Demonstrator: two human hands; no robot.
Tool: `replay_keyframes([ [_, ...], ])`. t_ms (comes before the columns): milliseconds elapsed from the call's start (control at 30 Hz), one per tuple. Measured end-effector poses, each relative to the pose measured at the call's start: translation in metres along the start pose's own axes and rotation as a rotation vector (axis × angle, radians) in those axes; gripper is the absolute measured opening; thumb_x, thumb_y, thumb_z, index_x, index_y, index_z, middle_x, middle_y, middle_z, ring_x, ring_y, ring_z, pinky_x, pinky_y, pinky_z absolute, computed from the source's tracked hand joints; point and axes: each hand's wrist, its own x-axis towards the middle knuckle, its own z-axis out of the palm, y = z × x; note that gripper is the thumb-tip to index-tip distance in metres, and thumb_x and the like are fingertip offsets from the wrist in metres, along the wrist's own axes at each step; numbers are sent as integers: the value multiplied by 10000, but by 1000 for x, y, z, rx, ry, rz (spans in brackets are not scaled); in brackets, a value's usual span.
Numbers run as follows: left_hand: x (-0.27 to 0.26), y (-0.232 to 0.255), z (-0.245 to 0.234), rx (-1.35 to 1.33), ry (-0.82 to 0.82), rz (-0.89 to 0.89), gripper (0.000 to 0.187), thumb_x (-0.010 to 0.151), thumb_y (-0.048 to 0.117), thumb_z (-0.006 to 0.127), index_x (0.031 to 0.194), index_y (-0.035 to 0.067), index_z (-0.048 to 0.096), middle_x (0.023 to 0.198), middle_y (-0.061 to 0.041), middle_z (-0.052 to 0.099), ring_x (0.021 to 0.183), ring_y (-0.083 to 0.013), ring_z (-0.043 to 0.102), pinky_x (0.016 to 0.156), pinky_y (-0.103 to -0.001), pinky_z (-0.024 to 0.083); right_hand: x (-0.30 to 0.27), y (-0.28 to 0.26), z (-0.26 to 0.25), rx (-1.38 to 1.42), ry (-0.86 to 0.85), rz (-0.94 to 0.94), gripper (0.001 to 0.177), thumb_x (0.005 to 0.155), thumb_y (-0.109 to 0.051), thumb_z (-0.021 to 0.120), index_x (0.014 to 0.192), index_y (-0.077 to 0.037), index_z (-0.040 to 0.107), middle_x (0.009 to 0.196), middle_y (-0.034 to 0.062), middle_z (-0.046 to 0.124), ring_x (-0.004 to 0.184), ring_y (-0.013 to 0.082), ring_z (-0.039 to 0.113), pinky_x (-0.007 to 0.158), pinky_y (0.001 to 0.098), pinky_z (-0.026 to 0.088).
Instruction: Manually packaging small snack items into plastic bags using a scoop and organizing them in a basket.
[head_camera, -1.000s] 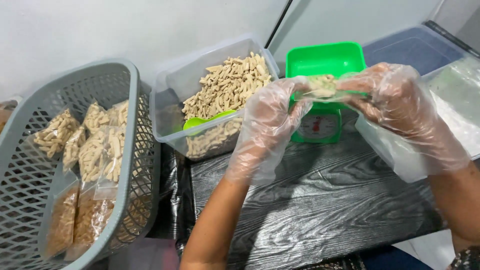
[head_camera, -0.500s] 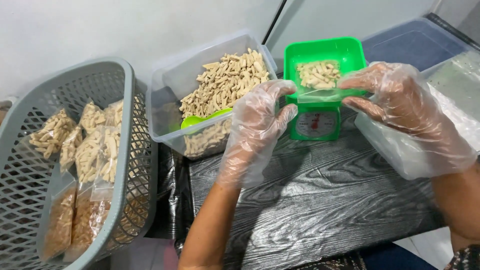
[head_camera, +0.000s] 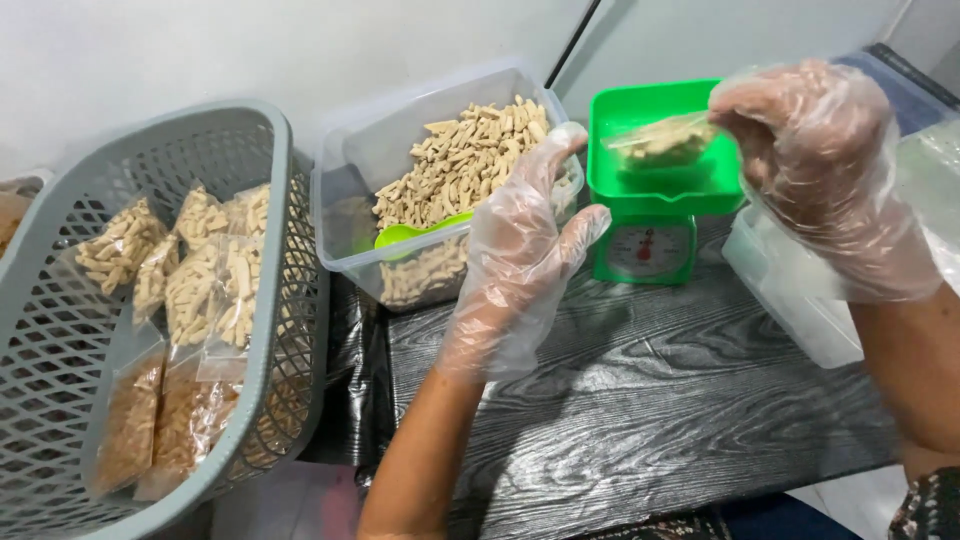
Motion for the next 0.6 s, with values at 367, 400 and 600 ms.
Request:
replay_keyframes([
  [367, -43, -8, -17, -142, 248, 383, 268, 1149, 305, 527, 1412, 256, 536, 1352, 49, 683, 1190, -123, 767, 886, -160, 737, 35, -79, -56, 77, -231, -150, 280, 907, 55, 656, 1151, -55, 734, 1031, 182, 771, 859, 329, 717, 832, 519, 643],
  [400, -54, 7, -26, -139, 252, 382, 268, 1149, 305, 527, 1412, 256, 536, 1352, 49, 683, 1190, -123, 767, 886, -160, 737, 37, -93, -45, 80, -231, -154, 280, 907, 55, 656, 1151, -55, 734, 1031, 182, 771, 859, 329, 717, 832, 519, 643],
  [600, -112, -26, -41, -511, 254, -95, 161, 887, 64, 751, 1017, -32, 758, 941, -143, 789, 932, -253, 784, 824, -359, 626, 18, -146, 44, 596, -177, 31, 133, 960, -121, 691, 1086, -101, 727, 901, 101, 762, 754, 233, 737, 652, 394, 609],
])
